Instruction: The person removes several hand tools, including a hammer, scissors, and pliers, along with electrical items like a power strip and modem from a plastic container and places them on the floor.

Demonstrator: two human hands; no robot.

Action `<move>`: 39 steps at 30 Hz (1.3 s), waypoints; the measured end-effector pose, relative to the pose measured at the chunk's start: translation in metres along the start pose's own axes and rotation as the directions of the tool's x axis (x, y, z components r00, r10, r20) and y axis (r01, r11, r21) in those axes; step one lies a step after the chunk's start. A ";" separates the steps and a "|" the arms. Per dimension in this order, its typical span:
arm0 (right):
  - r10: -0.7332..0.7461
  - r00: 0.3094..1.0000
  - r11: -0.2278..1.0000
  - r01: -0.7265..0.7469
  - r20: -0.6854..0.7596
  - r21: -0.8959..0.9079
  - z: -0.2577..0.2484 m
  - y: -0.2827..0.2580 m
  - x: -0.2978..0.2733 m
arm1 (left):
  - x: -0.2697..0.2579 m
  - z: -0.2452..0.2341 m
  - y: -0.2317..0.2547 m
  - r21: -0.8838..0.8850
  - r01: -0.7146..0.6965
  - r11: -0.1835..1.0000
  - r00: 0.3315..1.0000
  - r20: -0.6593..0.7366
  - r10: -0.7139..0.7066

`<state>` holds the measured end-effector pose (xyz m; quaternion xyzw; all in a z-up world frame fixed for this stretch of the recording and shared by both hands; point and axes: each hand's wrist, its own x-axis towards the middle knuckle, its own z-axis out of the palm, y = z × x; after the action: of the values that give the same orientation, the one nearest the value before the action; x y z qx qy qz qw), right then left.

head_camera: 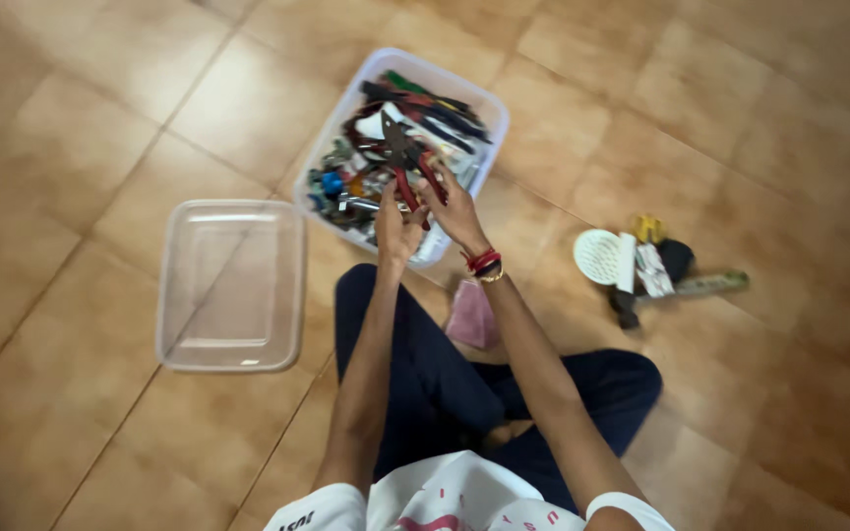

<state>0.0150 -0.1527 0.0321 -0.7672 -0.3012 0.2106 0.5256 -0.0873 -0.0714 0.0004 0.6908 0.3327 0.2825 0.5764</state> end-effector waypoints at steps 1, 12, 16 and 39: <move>-0.098 0.994 0.995 0.099 -0.052 0.026 -0.014 -0.008 -0.011 | -0.009 0.007 0.017 0.082 -0.130 0.988 0.991 0.032 0.128; 0.140 0.829 0.962 -0.244 -0.541 -0.126 -0.189 0.105 -0.098 | -0.092 0.196 0.041 -0.125 -0.054 0.991 0.820 0.560 0.115; 0.393 0.740 0.867 -0.497 -0.546 -0.049 -0.235 0.121 -0.121 | -0.106 0.247 0.016 -0.110 -0.026 0.994 0.733 0.674 0.094; 0.360 0.303 0.388 -0.909 -0.882 -0.154 -0.404 0.314 -0.226 | -0.067 0.441 -0.082 0.454 -0.601 0.658 0.567 0.822 -0.050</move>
<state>0.1840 -0.6650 -0.1151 -0.9558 0.2512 -0.0280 0.1500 0.2020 -0.3831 -0.1587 0.9497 0.0049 -0.0983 0.2972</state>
